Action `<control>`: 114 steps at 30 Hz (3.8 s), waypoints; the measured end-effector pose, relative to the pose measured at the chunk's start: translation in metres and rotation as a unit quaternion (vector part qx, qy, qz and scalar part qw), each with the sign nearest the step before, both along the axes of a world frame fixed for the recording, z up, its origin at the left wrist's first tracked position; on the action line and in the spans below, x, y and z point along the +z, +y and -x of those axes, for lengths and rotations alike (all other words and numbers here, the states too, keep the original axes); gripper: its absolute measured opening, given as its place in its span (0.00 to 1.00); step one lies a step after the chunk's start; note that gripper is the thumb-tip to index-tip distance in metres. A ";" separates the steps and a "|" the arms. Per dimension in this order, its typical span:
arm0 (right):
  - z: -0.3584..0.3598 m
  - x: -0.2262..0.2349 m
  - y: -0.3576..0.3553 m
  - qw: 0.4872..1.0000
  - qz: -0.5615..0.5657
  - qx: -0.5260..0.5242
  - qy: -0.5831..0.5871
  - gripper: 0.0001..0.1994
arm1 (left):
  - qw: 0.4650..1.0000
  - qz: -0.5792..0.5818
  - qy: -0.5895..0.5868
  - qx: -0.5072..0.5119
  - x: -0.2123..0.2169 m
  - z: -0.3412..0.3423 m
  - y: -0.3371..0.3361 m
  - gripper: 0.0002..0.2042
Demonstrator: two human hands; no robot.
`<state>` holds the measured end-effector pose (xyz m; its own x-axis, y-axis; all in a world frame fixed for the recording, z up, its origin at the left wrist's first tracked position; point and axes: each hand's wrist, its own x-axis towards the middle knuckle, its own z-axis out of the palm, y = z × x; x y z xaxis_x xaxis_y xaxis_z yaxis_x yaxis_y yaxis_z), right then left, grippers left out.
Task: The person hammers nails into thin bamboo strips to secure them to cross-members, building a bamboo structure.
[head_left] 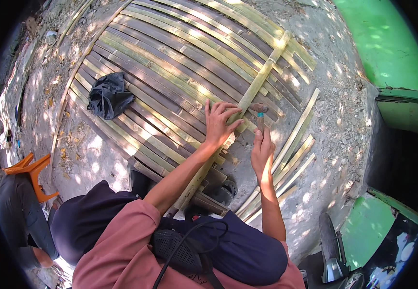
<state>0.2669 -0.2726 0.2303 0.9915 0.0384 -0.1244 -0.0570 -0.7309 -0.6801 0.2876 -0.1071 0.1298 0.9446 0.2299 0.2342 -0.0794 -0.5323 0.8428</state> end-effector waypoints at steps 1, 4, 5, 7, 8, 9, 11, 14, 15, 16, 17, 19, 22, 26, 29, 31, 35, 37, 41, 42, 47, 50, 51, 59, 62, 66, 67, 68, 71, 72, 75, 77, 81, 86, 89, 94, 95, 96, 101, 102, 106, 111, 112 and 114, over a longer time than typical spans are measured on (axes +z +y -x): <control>-0.001 0.000 0.000 1.000 0.000 0.005 0.002 0.14 | 1.000 0.004 0.001 0.008 -0.002 -0.002 0.000 0.14; -0.007 0.004 0.000 1.000 -0.011 0.002 0.016 0.17 | 0.999 0.015 0.000 0.029 -0.007 -0.009 -0.002 0.10; -0.009 0.006 -0.001 1.000 -0.015 -0.002 0.024 0.18 | 0.999 0.018 -0.004 0.035 -0.008 -0.010 -0.002 0.10; -0.019 0.008 -0.005 0.999 0.002 0.015 0.045 0.18 | 0.999 0.021 -0.005 0.039 -0.008 -0.012 -0.003 0.09; -0.024 0.008 -0.009 0.998 0.010 0.024 0.055 0.18 | 0.999 0.021 -0.003 0.039 -0.008 -0.012 -0.003 0.09; -0.026 0.005 -0.013 0.998 0.027 0.045 0.043 0.19 | 0.999 0.021 -0.001 0.038 -0.008 -0.011 -0.003 0.09; -0.025 0.008 -0.009 0.998 0.033 0.052 0.021 0.19 | 0.999 0.019 0.003 0.039 -0.006 -0.011 -0.002 0.09; -0.019 0.007 -0.005 0.997 0.039 0.064 0.010 0.20 | 0.999 0.023 0.004 0.038 -0.003 -0.012 -0.003 0.10; -0.018 0.006 -0.005 0.997 0.040 0.067 0.009 0.20 | 0.999 0.025 0.004 0.036 -0.003 -0.013 -0.003 0.11; -0.021 0.004 -0.007 0.996 0.011 0.066 0.052 0.20 | 0.999 0.018 0.003 0.037 -0.002 -0.013 -0.004 0.12; -0.028 0.003 -0.011 0.993 -0.017 0.065 0.095 0.20 | 0.999 0.012 0.003 0.037 -0.002 -0.013 -0.004 0.13; -0.041 0.004 -0.014 0.986 -0.044 0.061 0.146 0.20 | 0.999 0.004 0.003 0.033 -0.002 -0.013 -0.003 0.14; -0.059 0.026 -0.012 0.979 -0.025 0.063 0.192 0.21 | 1.000 0.005 0.007 0.026 0.000 -0.011 -0.003 0.16; -0.081 0.043 -0.022 0.951 -0.035 0.068 0.298 0.22 | 1.000 0.001 0.010 0.029 -0.003 -0.011 -0.003 0.17; -0.088 0.043 -0.022 0.959 -0.042 0.078 0.269 0.22 | 1.000 -0.005 0.012 0.028 -0.006 -0.011 -0.002 0.16; -0.089 0.042 -0.020 0.966 0.020 0.125 0.224 0.22 | 1.000 -0.006 0.013 0.025 -0.006 -0.011 -0.002 0.16; -0.089 0.041 -0.023 0.965 0.033 0.125 0.229 0.22 | 1.000 0.001 0.012 0.028 -0.004 -0.011 -0.002 0.15; -0.085 0.034 -0.025 0.974 0.046 0.127 0.181 0.23 | 1.000 0.005 0.005 0.030 -0.004 -0.011 -0.003 0.14; -0.075 0.037 -0.026 0.977 0.085 0.169 0.095 0.20 | 0.999 0.008 -0.009 0.032 -0.006 -0.010 -0.002 0.11; -0.069 0.041 -0.020 0.981 0.086 0.155 0.074 0.18 | 0.999 0.007 -0.013 0.035 -0.009 -0.009 0.001 0.10; -0.020 0.034 -0.003 0.993 0.021 0.109 -0.041 0.11 | 0.999 0.013 -0.014 0.035 -0.006 -0.009 0.000 0.09; -0.005 0.008 -0.009 0.990 0.066 0.119 -0.023 0.11 | 0.999 0.018 -0.014 0.034 -0.004 -0.011 -0.003 0.08; -0.003 -0.001 -0.009 0.990 0.062 0.117 -0.043 0.11 | 0.999 0.020 -0.014 0.033 -0.003 -0.012 -0.005 0.08; 0.018 -0.015 0.008 0.993 0.056 0.075 -0.067 0.11 | 0.999 0.001 -0.013 0.029 -0.009 -0.011 -0.002 0.09; 0.012 0.001 0.010 0.996 0.048 0.052 -0.047 0.11 | 0.999 0.008 -0.012 0.029 -0.010 -0.012 -0.001 0.09; 0.014 0.009 0.015 0.991 0.004 0.033 -0.127 0.12 | 0.999 0.007 -0.016 0.035 -0.010 -0.009 0.003 0.10; 0.016 0.004 0.013 0.992 0.013 0.034 -0.118 0.12 | 0.999 0.008 -0.020 0.034 -0.010 -0.011 0.002 0.10; 0.016 0.000 0.011 0.993 0.022 0.035 -0.108 0.11 | 0.999 0.005 -0.017 0.031 -0.009 -0.012 0.000 0.09; 0.018 -0.012 0.007 0.996 0.055 0.062 -0.032 0.09 | 1.000 0.004 -0.012 0.026 -0.010 -0.012 -0.001 0.09; 0.019 -0.015 0.006 0.996 0.056 0.063 -0.023 0.09 | 0.999 0.008 -0.016 0.026 -0.010 -0.013 -0.002 0.09; 0.020 -0.001 0.010 0.998 0.018 0.035 -0.050 0.11 | 1.000 0.013 -0.010 0.026 -0.010 -0.007 -0.001 0.09; 0.015 0.005 0.012 0.998 0.012 0.023 -0.055 0.13 | 0.999 0.012 -0.013 0.032 -0.008 -0.010 0.001 0.10; 0.012 0.006 0.012 0.999 0.028 0.024 -0.024 0.13 | 0.999 0.017 -0.010 0.035 -0.005 -0.010 -0.001 0.11; 0.012 0.004 0.008 0.999 0.043 0.025 0.011 0.12 | 1.000 0.004 -0.007 0.026 -0.002 -0.008 0.001 0.16; 0.015 -0.002 0.008 0.995 -0.017 0.029 -0.092 0.11 | 1.000 0.007 0.004 0.021 -0.001 -0.008 0.001 0.20; 0.015 -0.015 -0.001 0.995 0.065 0.070 -0.029 0.11 | 1.000 0.000 0.012 0.016 -0.001 -0.010 -0.001 0.27; 0.015 -0.005 0.004 0.997 0.047 0.057 -0.026 0.11 | 1.000 0.003 0.011 0.020 -0.001 -0.009 0.001 0.28; 0.014 0.003 0.009 0.998 0.028 0.043 -0.024 0.11 | 1.000 0.005 0.011 0.024 -0.002 -0.010 0.003 0.29; 0.009 0.000 0.009 0.994 0.037 0.055 -0.087 0.11 | 0.999 0.013 0.025 0.017 -0.001 -0.010 0.001 0.32; 0.010 -0.010 0.003 0.993 0.064 0.066 -0.078 0.11 | 0.999 0.021 0.023 0.016 0.001 -0.010 -0.003 0.33; 0.016 -0.004 0.002 0.996 0.064 0.064 -0.013 0.11 | 0.999 0.019 0.031 0.014 0.002 -0.008 -0.001 0.36; 0.019 0.000 0.009 0.994 -0.011 0.021 -0.104 0.11 | 0.999 0.024 0.035 0.024 0.001 -0.007 0.001 0.38; 0.020 -0.008 0.002 0.997 0.038 0.037 -0.061 0.11 | 0.999 0.028 0.030 0.023 0.003 -0.009 -0.002 0.38; 0.015 -0.024 -0.004 0.989 0.127 0.075 0.024 0.12 | 0.999 0.028 0.019 0.025 0.001 -0.010 -0.002 0.38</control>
